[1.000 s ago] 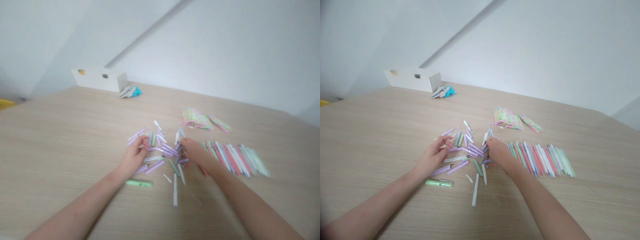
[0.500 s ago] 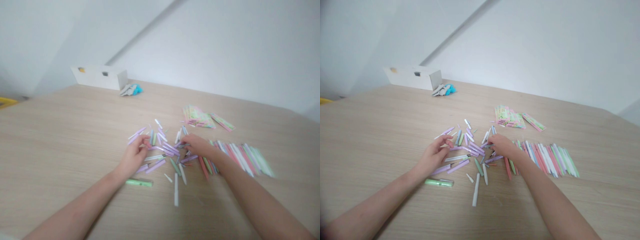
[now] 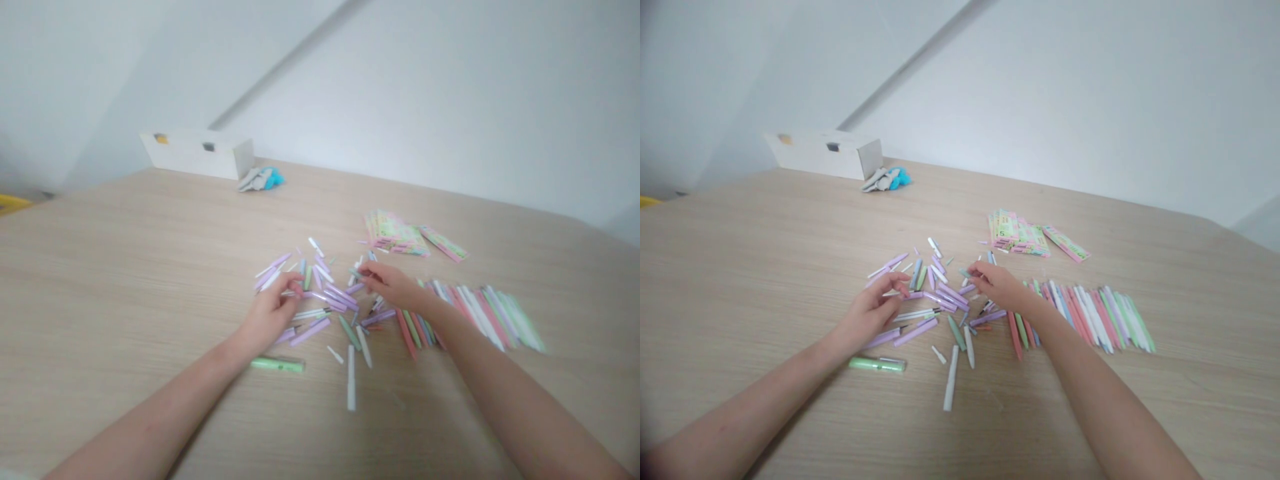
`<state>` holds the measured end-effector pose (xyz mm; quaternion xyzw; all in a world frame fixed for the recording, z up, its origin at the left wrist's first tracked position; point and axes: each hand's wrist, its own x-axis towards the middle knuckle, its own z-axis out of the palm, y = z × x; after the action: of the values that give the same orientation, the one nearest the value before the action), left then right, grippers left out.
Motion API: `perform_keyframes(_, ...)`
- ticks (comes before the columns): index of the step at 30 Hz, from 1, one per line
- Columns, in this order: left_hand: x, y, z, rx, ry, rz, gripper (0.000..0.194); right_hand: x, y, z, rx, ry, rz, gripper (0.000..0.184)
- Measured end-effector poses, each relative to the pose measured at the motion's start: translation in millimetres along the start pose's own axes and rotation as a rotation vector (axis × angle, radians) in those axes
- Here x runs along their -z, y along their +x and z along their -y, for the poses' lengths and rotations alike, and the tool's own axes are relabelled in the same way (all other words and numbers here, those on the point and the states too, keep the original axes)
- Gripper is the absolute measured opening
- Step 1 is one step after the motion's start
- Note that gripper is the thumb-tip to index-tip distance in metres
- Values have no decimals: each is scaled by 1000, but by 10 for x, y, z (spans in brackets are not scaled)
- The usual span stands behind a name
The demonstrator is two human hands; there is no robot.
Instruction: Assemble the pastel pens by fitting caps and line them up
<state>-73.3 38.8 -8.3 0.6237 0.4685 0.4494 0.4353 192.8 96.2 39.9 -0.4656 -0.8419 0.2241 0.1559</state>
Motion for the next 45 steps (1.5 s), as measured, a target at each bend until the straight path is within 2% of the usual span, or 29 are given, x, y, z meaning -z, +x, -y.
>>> perform_keyframes(5,-64,-57,-92,59,-180,178,39,-212,-105,277,-87,535,67,27)
perform_keyframes(7,-83,-80,-113,69,-257,272,47,-338,-153,388,-133,674,96,28)
perform_keyframes(10,-86,-102,-128,64,-271,366,53,-466,-225,537,-126,826,111,27)
perform_keyframes(14,-56,-99,-123,20,-206,347,37,-504,-320,653,-93,920,125,25)
perform_keyframes(17,-33,-84,-99,-9,-236,300,31,-503,-382,684,-76,1025,19,26)
perform_keyframes(19,-25,-75,-80,-8,-272,286,30,-505,-415,689,-59,1068,-41,20)
perform_keyframes(22,-26,-69,-60,2,-279,277,30,-517,-447,682,-58,1034,-102,15)
perform_keyframes(28,-46,-78,-73,61,-184,311,34,-648,-482,635,-164,866,-264,15)
perform_keyframes(32,-40,-83,-97,115,-100,355,29,-769,-511,623,-199,779,-239,15)
perform_keyframes(37,-7,-51,-81,104,-34,299,26,-835,-535,615,-182,607,-231,23)
perform_keyframes(40,12,-22,-53,116,-8,221,26,-782,-516,546,-236,565,-278,27)
perform_keyframes(43,19,-6,-43,144,0,159,27,-640,-475,399,-319,596,-344,20)
perform_keyframes(45,16,-4,-52,169,-8,135,26,-515,-452,275,-369,602,-442,19)
